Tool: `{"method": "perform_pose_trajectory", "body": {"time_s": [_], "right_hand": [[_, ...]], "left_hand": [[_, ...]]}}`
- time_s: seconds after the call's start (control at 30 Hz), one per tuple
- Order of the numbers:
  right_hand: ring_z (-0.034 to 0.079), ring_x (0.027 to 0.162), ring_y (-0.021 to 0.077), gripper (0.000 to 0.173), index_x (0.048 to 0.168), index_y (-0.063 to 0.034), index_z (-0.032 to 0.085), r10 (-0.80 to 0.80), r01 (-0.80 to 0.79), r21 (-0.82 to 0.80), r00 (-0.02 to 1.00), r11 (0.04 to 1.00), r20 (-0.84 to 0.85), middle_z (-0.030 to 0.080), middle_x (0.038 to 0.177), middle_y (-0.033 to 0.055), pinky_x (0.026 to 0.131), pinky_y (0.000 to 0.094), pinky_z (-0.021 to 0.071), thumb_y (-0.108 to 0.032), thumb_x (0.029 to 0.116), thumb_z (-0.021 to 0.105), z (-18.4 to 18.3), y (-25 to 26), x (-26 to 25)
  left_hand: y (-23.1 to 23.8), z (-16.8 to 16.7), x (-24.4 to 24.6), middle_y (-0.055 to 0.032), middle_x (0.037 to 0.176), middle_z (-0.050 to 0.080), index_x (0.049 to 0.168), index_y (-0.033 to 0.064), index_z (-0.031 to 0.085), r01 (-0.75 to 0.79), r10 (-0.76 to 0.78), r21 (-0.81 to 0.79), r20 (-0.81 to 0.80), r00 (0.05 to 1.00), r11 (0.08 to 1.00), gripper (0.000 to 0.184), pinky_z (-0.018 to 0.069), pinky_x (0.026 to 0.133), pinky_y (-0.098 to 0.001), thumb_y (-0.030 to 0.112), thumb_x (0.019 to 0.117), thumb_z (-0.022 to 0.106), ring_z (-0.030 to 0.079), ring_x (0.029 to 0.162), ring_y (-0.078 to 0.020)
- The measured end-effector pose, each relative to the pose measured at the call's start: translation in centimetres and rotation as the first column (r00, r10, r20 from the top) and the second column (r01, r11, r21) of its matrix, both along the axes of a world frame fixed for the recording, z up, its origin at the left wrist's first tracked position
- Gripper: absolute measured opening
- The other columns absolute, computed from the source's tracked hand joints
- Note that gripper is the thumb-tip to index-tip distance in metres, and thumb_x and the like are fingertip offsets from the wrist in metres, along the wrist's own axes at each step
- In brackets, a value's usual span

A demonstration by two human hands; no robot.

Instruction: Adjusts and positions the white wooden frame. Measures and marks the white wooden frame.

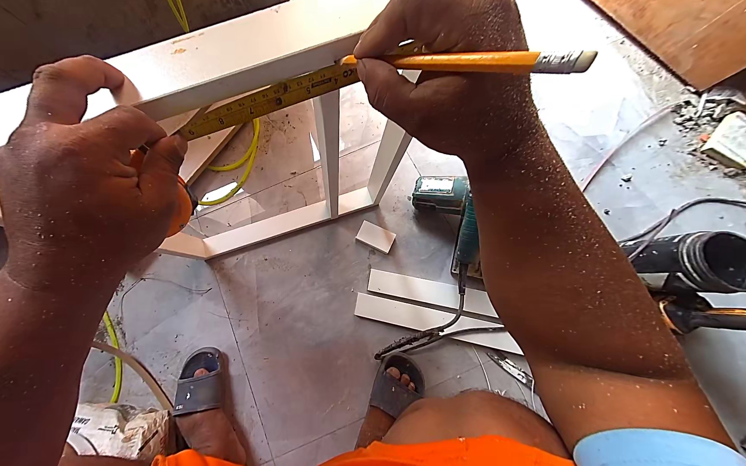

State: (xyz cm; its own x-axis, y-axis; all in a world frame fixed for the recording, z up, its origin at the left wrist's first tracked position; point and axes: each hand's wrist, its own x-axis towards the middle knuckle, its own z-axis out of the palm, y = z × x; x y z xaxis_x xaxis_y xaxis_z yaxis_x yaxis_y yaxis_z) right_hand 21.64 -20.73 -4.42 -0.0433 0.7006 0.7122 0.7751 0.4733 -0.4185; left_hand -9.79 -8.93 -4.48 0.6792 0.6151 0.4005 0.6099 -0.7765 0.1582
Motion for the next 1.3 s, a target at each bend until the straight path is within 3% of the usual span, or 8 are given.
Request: {"method": "perform_pose_trajectory", "body": {"time_s": [0.23, 0.47, 0.63, 0.73, 0.97, 1.13, 1.2, 1.3], "right_hand": [[0.062, 0.081, -0.005, 0.012, 0.091, -0.0078, 0.075, 0.005, -0.004, 0.006, 1.0, 1.0, -0.004, 0.071, 0.086, -0.002, 0.073, 0.0133, 0.0493, -0.014, 0.0946, 0.065, -0.2, 0.1, 0.0], [0.062, 0.075, -0.007, 0.008, 0.089, -0.007, 0.075, 0.049, -0.036, 0.074, 0.983, 0.997, -0.175, 0.071, 0.084, -0.0054, 0.066, 0.0124, 0.0511, -0.009, 0.0914, 0.067, 0.0, 0.0, 0.4], [0.071, 0.078, 0.0041, 0.005, 0.086, -0.0065, 0.072, 0.16, -0.107, 0.153, 0.908, 0.982, -0.388, 0.073, 0.081, -0.0026, 0.072, 0.0247, 0.0616, -0.004, 0.0891, 0.07, 0.3, -0.5, 0.9], [0.072, 0.077, 0.0115, 0.014, 0.084, -0.0077, 0.068, 0.251, -0.131, 0.257, 0.818, 0.958, -0.518, 0.071, 0.079, -0.0007, 0.075, 0.0336, 0.063, 0.0, 0.0921, 0.06, 0.3, -2.6, 1.3], [0.072, 0.082, 0.0134, 0.033, 0.088, -0.0125, 0.066, 0.206, -0.022, 0.317, 0.802, 0.948, -0.56, 0.072, 0.086, -0.0012, 0.075, 0.035, 0.0614, -0.012, 0.1039, 0.037, -2.4, -7.6, 4.4], [0.07, 0.077, 0.0134, 0.041, 0.086, -0.0124, 0.065, 0.155, 0.032, 0.264, 0.74, 0.964, -0.655, 0.07, 0.081, -0.0008, 0.074, 0.0344, 0.06, -0.014, 0.1062, 0.029, -3.9, -8.3, 5.5], [0.07, 0.077, 0.0138, 0.045, 0.085, -0.0119, 0.065, 0.131, 0.05, 0.236, 0.714, 0.97, -0.688, 0.07, 0.08, 0.0001, 0.074, 0.0342, 0.0597, -0.017, 0.1071, 0.026, -4.3, -8.6, 5.8], [0.069, 0.08, 0.0133, 0.047, 0.085, -0.0132, 0.064, 0.048, 0.094, 0.165, 0.716, 0.982, -0.696, 0.07, 0.081, -0.0009, 0.076, 0.0336, 0.0575, -0.019, 0.107, 0.022, -4.2, -9.4, 6.9]], "left_hand": [[0.2, -0.1, -0.1, -0.0192, 0.15, 0.049, 0.098, 0.0067, 0.068, -0.01, 0.01, -0.01, -0.001, 1.0, 1.0, 0.043, 0.0465, 0.094, -0.0584, 0.043, 0.1061, 0.047, 0.057, 0.123, -0.0353], [0.3, 0.0, -0.1, -0.0188, 0.149, 0.049, 0.099, 0.0073, 0.068, -0.013, 0.013, -0.009, -0.011, 1.0, 1.0, 0.043, 0.0467, 0.093, -0.0586, 0.044, 0.106, 0.047, 0.057, 0.122, -0.0359], [-0.1, 0.3, 0.0, -0.0181, 0.151, 0.048, 0.098, 0.0075, 0.069, -0.034, 0.033, -0.029, -0.023, 0.999, 0.999, 0.044, 0.0456, 0.095, -0.0578, 0.045, 0.1055, 0.047, 0.056, 0.125, -0.0346], [0.2, 0.2, -0.5, -0.0168, 0.155, 0.046, 0.096, 0.0081, 0.069, -0.002, 0.002, -0.042, -0.015, 1.0, 0.999, 0.044, 0.0445, 0.101, -0.0581, 0.046, 0.1048, 0.048, 0.052, 0.133, -0.0342], [0.5, -1.2, -2.3, -0.0192, 0.161, 0.038, 0.098, 0.0056, 0.069, 0.127, -0.126, -0.033, 0.04, 0.991, 0.991, 0.04, 0.0387, 0.114, -0.0546, 0.041, 0.1049, 0.052, 0.041, 0.147, -0.0342], [1.4, -2.0, -4.0, -0.0112, 0.163, 0.037, 0.101, 0.0107, 0.07, 0.162, -0.16, -0.044, 0.048, 0.986, 0.986, 0.035, 0.0401, 0.115, -0.0543, 0.042, 0.1039, 0.053, 0.041, 0.147, -0.0296], [1.4, -1.9, -4.6, -0.0087, 0.162, 0.039, 0.101, 0.0126, 0.071, 0.168, -0.165, -0.049, 0.052, 0.985, 0.985, 0.034, 0.0423, 0.112, -0.0547, 0.042, 0.1033, 0.054, 0.046, 0.143, -0.0285], [0.0, -1.5, -4.5, -0.015, 0.153, 0.049, 0.095, 0.011, 0.074, 0.217, -0.214, -0.024, 0.089, 0.973, 0.976, 0.032, 0.0529, 0.092, -0.0521, 0.038, 0.1012, 0.058, 0.063, 0.115, -0.0283]]}}
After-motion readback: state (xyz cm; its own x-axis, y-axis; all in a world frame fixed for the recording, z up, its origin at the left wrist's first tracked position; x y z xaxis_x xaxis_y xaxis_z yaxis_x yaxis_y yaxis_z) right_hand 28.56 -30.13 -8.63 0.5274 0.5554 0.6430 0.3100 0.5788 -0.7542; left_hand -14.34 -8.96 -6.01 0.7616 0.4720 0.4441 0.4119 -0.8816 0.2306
